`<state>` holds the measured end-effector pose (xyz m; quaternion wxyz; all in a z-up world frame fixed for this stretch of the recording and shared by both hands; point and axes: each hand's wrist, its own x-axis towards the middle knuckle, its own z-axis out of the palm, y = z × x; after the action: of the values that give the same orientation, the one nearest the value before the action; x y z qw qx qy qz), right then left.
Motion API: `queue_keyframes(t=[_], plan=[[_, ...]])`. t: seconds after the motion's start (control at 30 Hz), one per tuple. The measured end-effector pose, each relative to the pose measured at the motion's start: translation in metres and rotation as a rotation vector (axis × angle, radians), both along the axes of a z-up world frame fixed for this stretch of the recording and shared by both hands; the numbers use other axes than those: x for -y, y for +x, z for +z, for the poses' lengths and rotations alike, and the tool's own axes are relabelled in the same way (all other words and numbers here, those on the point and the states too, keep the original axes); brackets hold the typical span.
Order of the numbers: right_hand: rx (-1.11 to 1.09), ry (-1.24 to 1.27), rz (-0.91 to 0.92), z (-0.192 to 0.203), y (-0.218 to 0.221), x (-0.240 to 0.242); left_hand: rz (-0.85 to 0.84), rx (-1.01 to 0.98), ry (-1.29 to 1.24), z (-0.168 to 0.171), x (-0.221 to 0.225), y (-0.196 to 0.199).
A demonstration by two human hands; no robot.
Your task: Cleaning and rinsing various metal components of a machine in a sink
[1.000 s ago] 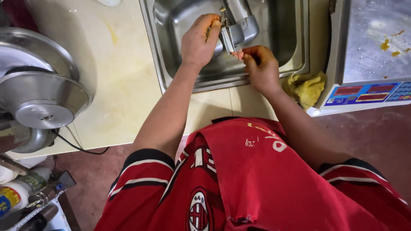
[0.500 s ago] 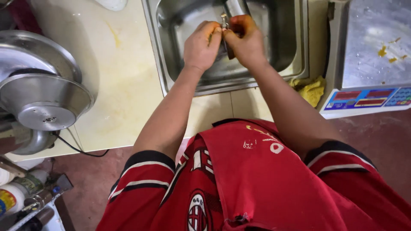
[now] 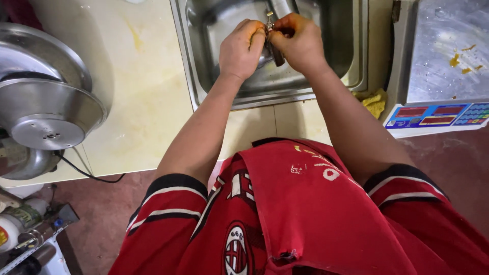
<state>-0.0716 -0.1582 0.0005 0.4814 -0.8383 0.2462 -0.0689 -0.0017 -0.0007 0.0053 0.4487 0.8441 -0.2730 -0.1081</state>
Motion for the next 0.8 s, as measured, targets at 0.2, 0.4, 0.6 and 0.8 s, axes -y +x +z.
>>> queue_keyframes(t=[0.2,0.4,0.6,0.8], plan=[[-0.021,-0.178,0.036,-0.011,0.014,0.003,-0.012,0.033,-0.029,-0.005,-0.001,0.002],[-0.16,-0.28,0.033,0.011,0.022,-0.003,-0.002,0.028,-0.021,-0.011,-0.001,0.003],[0.056,-0.318,0.138,0.006,0.008,0.002,0.024,-0.017,-0.002,-0.005,-0.001,0.003],[-0.008,-0.172,0.079,0.019,-0.027,0.003,0.033,0.049,-0.026,-0.007,0.0,0.002]])
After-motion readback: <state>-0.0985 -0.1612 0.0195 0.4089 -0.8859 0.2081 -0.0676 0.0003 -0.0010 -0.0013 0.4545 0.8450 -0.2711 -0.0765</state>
